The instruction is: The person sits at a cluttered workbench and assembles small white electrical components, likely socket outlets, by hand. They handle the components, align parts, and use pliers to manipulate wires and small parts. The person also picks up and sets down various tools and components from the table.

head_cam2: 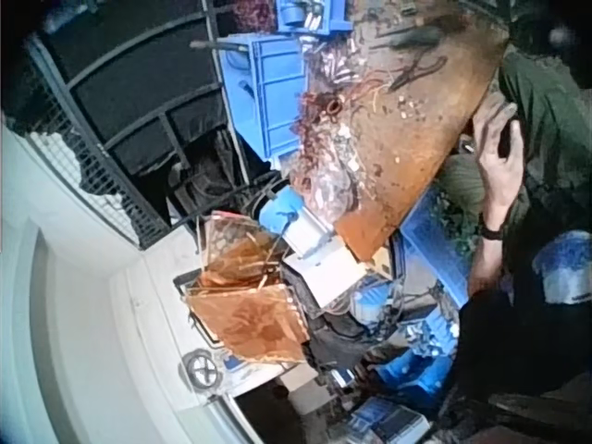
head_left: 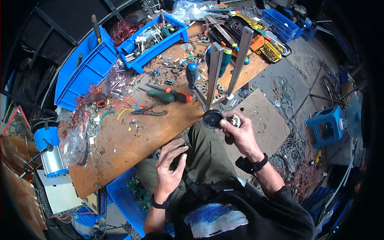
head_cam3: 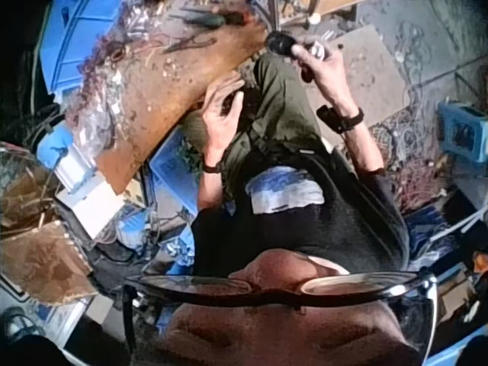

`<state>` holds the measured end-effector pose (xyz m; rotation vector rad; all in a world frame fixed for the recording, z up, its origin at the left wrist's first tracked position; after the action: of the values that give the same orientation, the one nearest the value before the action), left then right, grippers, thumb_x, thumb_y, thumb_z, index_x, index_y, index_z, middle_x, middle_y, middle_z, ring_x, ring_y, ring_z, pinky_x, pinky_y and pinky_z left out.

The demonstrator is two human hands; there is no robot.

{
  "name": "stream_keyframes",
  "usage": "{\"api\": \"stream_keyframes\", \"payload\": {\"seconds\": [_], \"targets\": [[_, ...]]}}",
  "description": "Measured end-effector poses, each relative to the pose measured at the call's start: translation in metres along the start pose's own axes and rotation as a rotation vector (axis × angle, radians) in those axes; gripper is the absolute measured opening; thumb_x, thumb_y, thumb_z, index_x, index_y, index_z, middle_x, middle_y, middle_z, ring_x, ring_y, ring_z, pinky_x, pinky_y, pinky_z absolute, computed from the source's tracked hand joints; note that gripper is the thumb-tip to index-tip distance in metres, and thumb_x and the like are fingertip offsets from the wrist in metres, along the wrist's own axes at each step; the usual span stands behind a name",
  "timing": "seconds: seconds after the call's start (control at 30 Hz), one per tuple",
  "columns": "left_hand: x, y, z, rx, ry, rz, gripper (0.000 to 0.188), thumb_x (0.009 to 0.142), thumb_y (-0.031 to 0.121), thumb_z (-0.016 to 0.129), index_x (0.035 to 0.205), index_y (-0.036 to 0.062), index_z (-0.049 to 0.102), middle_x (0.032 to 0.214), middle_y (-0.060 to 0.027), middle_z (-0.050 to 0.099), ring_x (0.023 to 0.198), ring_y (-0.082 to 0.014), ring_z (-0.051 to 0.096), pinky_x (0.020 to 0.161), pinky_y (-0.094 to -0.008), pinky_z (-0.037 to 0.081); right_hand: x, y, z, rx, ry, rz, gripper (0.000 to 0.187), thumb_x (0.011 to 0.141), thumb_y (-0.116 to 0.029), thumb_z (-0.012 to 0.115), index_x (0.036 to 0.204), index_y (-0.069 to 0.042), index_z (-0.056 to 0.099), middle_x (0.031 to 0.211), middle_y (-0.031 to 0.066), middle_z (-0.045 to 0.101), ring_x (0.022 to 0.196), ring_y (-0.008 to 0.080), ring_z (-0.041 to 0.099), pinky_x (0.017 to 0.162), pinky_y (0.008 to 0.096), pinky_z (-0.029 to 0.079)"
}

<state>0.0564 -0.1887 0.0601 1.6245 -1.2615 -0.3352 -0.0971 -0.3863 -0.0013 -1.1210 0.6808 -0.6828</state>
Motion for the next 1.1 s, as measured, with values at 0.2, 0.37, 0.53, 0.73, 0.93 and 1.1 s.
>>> {"api": "stream_keyframes", "payload": {"seconds": [0.2,0.37,0.53,0.73,0.93,1.1], "targets": [[0.003,-0.002,0.012,-0.126,-0.015,-0.104,0.037,0.093,-0.003,0.071,0.130,-0.0007,0.063,0.140,-0.0145,0.059,0.132,-0.0243,0.057,0.111,-0.0373,0.047,-0.018,-0.003,0.021,-0.097,-0.150,-0.111,0.024,0.092,-0.006,0.079,0.113,0.001,0.070,0.096,0.0058,0.075,0.088,0.0103,0.072,0.072,0.0240,0.053],[0.010,0.000,0.017,-0.246,0.094,-0.126,0.037,0.092,0.000,0.074,0.128,-0.0013,0.065,0.132,-0.0151,0.066,0.120,-0.0242,0.065,0.105,-0.0353,0.051,-0.025,0.000,0.026,-0.030,-0.193,-0.187,0.023,0.092,-0.008,0.080,0.112,-0.001,0.071,0.099,0.0059,0.077,0.083,0.0079,0.069,0.069,0.0228,0.053],[0.010,-0.016,0.047,-0.308,0.047,-0.295,0.033,0.096,0.001,0.070,0.126,-0.0025,0.056,0.121,-0.0099,0.063,0.105,-0.0161,0.063,0.092,-0.0299,0.053,-0.035,0.001,0.013,-0.079,-0.144,0.065,0.026,0.094,-0.019,0.079,0.113,-0.005,0.067,0.091,-0.0025,0.072,0.074,0.0007,0.059,0.059,0.0197,0.046],[-0.034,-0.047,0.137,-0.581,-0.236,-0.557,0.029,0.096,0.004,0.072,0.116,0.0000,0.051,0.107,-0.0095,0.068,0.095,-0.0131,0.067,0.084,-0.0271,0.054,-0.036,0.073,-0.010,0.182,0.072,0.074,0.024,0.096,-0.017,0.076,0.107,-0.010,0.055,0.078,-0.0050,0.059,0.069,0.0035,0.056,0.058,0.0225,0.046],[-0.040,-0.071,0.170,-0.331,-0.388,-0.552,0.026,0.095,0.005,0.074,0.108,-0.0042,0.054,0.101,-0.0142,0.075,0.094,-0.0144,0.072,0.084,-0.0283,0.056,-0.055,0.092,-0.025,0.284,0.151,0.176,0.026,0.098,-0.014,0.072,0.113,-0.008,0.052,0.074,-0.0043,0.054,0.067,0.0040,0.050,0.058,0.0218,0.041],[-0.046,-0.088,0.181,-0.582,-0.329,-0.570,0.021,0.095,0.005,0.072,0.112,-0.0033,0.060,0.107,-0.0117,0.073,0.099,-0.0196,0.072,0.089,-0.0309,0.056,-0.053,0.116,-0.031,0.395,0.166,0.186,0.025,0.098,-0.013,0.072,0.115,-0.007,0.054,0.077,-0.0032,0.058,0.071,0.0045,0.054,0.062,0.0233,0.045]]}}
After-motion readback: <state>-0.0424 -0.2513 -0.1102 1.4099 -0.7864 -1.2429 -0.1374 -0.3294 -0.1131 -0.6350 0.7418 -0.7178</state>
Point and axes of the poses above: each hand's wrist, its own x-axis towards the middle knuckle, its own z-axis out of the palm, y = z × x, the point moved 10 cm from there along x, towards the middle knuckle
